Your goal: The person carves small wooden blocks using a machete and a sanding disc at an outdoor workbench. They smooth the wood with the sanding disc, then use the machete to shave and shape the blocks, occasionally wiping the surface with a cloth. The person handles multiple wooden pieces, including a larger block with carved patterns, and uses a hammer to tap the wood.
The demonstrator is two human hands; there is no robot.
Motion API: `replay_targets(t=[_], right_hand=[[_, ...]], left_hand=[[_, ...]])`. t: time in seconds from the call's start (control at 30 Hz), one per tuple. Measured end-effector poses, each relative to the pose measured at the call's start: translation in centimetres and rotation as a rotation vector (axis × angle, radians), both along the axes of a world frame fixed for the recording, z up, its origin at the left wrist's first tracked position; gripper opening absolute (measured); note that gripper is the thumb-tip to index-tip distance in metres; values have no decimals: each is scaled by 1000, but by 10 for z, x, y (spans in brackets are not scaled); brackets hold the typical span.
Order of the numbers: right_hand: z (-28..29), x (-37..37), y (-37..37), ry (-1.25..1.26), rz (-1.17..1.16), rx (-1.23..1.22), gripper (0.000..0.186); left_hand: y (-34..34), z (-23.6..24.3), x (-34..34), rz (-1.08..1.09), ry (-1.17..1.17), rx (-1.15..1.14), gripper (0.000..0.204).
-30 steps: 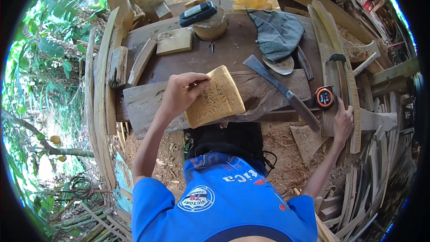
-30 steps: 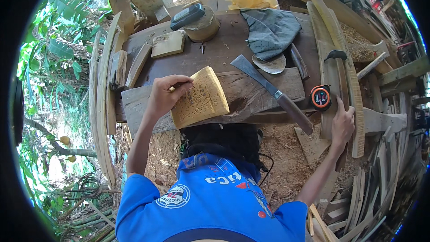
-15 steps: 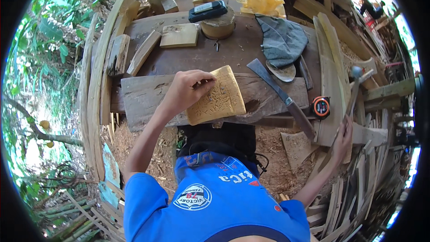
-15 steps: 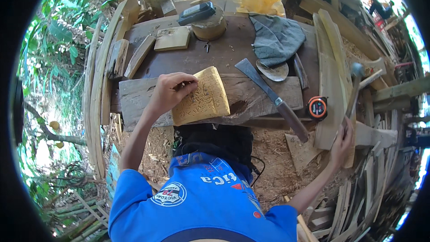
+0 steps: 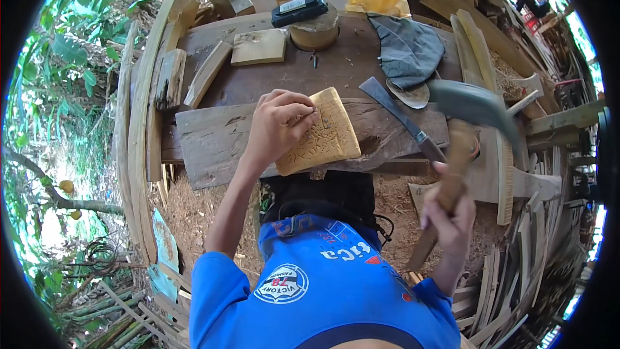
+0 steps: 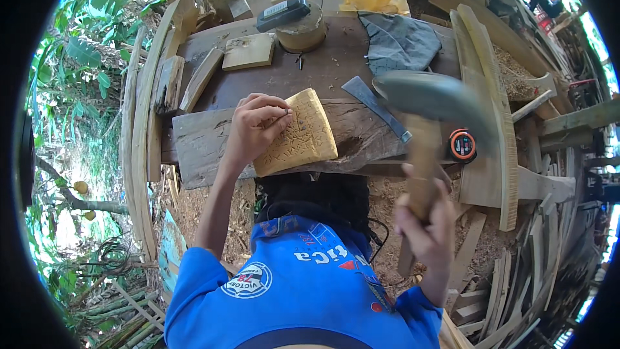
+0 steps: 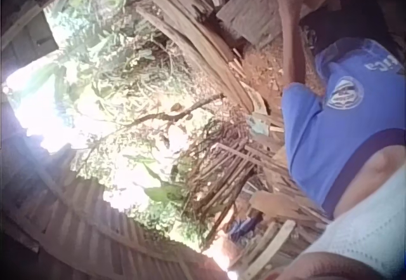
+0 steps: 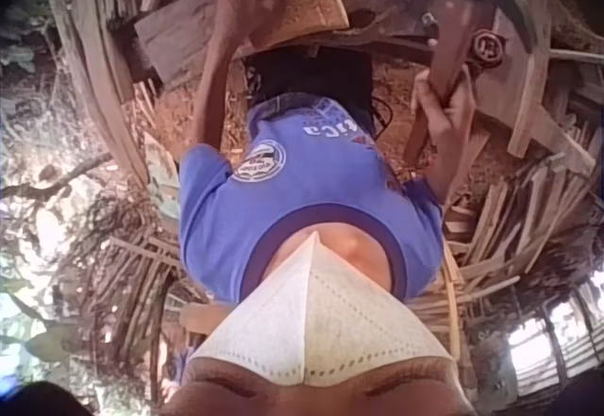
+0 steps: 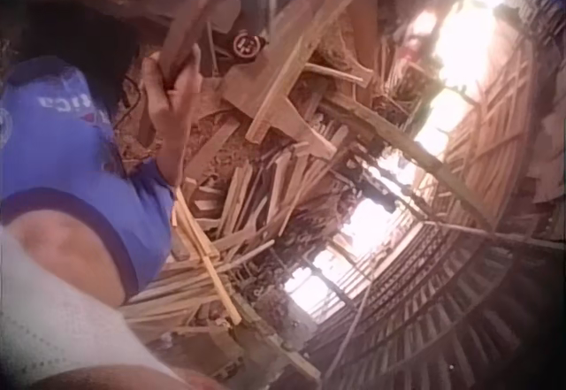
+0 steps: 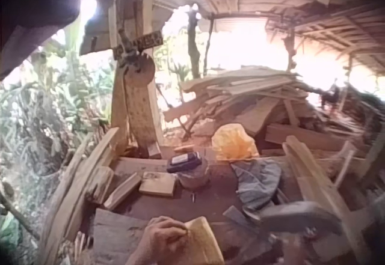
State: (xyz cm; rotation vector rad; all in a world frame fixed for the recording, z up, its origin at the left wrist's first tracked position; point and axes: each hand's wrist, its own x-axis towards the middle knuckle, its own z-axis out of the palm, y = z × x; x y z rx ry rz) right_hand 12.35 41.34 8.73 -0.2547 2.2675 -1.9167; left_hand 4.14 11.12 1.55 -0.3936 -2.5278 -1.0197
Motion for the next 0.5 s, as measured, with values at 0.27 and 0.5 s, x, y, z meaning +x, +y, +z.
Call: replay_targets(t=[0.27,0.5], right_hand=[[6,-25,-55,213,351,352,56],[6,-26,-75,212,322,449,62]], left_hand=[[1,3,1,41,5,37,7],[0,2,1,19,13,34,10]])
